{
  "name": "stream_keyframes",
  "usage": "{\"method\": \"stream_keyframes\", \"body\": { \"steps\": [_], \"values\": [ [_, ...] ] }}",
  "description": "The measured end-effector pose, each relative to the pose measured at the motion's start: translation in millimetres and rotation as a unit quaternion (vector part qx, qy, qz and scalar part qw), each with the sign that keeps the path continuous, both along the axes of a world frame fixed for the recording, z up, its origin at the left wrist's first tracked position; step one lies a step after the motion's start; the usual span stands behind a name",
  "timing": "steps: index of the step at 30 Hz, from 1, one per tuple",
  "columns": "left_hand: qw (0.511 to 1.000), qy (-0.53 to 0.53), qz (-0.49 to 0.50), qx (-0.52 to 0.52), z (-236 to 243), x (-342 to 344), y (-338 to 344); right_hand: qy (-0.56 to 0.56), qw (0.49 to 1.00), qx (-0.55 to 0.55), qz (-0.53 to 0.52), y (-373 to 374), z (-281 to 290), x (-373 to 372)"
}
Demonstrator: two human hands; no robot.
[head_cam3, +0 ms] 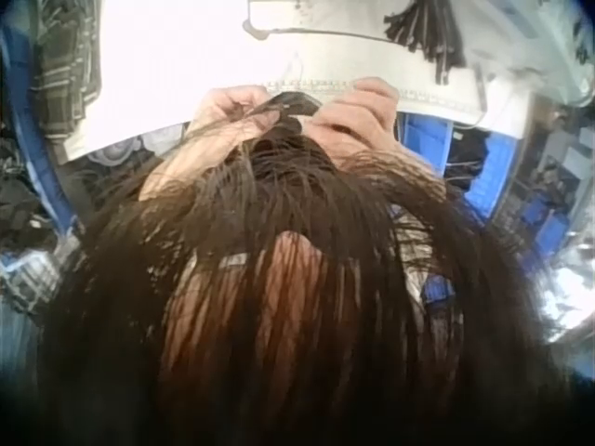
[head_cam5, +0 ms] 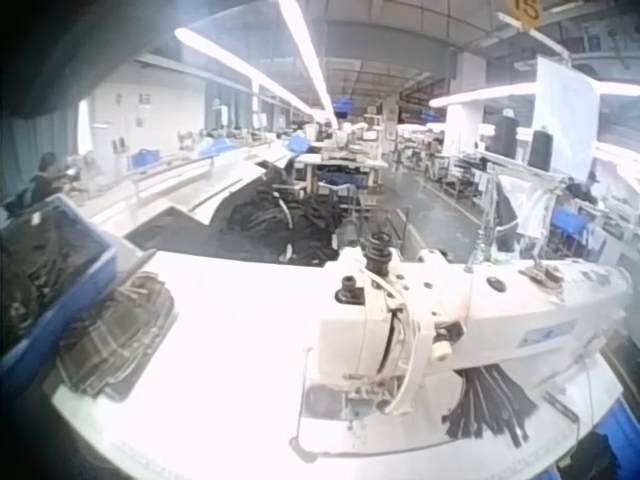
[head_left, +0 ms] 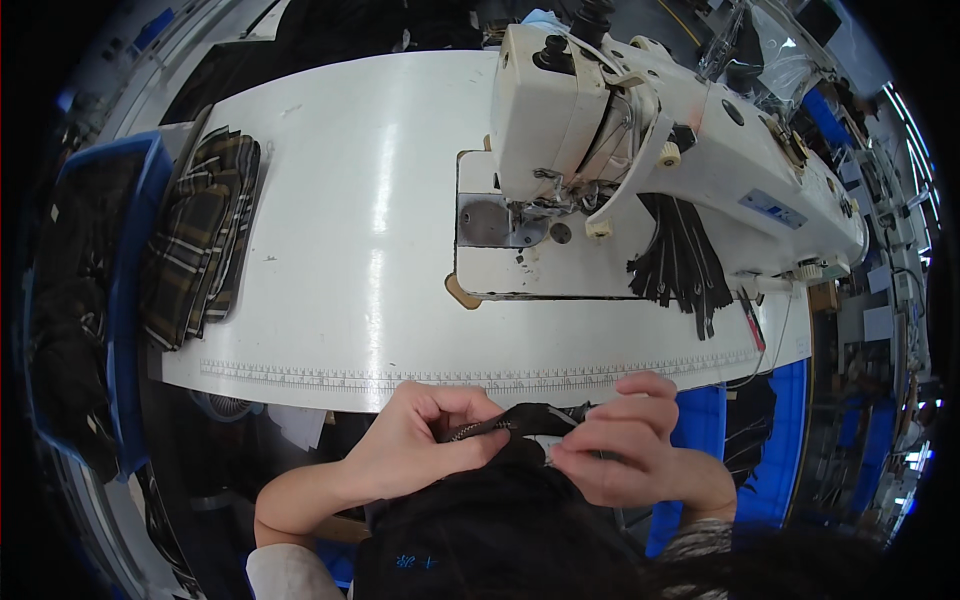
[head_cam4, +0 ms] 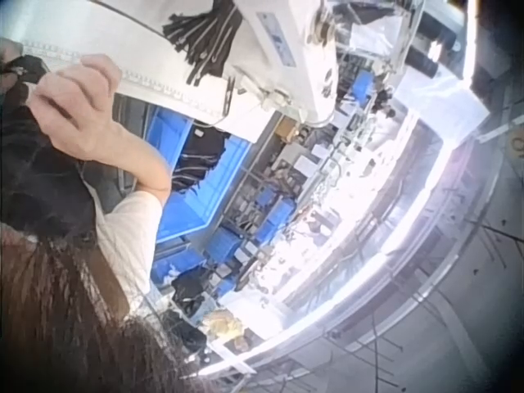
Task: Sewing a zipper onto a plaid fabric pouch using an industrial sewing machine.
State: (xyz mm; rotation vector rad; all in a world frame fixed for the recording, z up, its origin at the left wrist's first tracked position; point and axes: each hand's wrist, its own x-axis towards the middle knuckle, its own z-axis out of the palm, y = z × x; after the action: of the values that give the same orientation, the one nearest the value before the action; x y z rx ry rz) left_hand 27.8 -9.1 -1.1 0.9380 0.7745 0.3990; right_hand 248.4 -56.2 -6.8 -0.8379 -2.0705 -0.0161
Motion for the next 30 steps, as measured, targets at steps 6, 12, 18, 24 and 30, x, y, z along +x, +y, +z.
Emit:
{"method": "stream_keyframes", "body": {
  "steps": [6,12,18,24,30],
  "values": [
    [1.0,-0.022,0.001,0.007,1.9,1.9,-3.3,-0.067,0.992,0.101,0.029,-5.9,-0.2,4.5],
    [0.999,-0.049,-0.01,0.002,1.9,-0.1,-4.5,-0.077,0.994,0.064,0.041,-7.2,1.9,1.6],
    [0.998,-0.055,-0.016,0.012,3.4,2.3,-4.9,0.131,0.972,-0.194,0.029,-5.5,1.1,-8.2],
    [0.998,-0.055,0.0,0.032,-1.5,4.4,-7.6,0.185,0.939,-0.285,0.043,-5.1,1.7,-7.2],
    [0.998,-0.046,0.009,0.036,0.6,6.0,-10.2,0.203,0.933,-0.295,0.036,-6.4,7.6,-9.5]
  ]
}}
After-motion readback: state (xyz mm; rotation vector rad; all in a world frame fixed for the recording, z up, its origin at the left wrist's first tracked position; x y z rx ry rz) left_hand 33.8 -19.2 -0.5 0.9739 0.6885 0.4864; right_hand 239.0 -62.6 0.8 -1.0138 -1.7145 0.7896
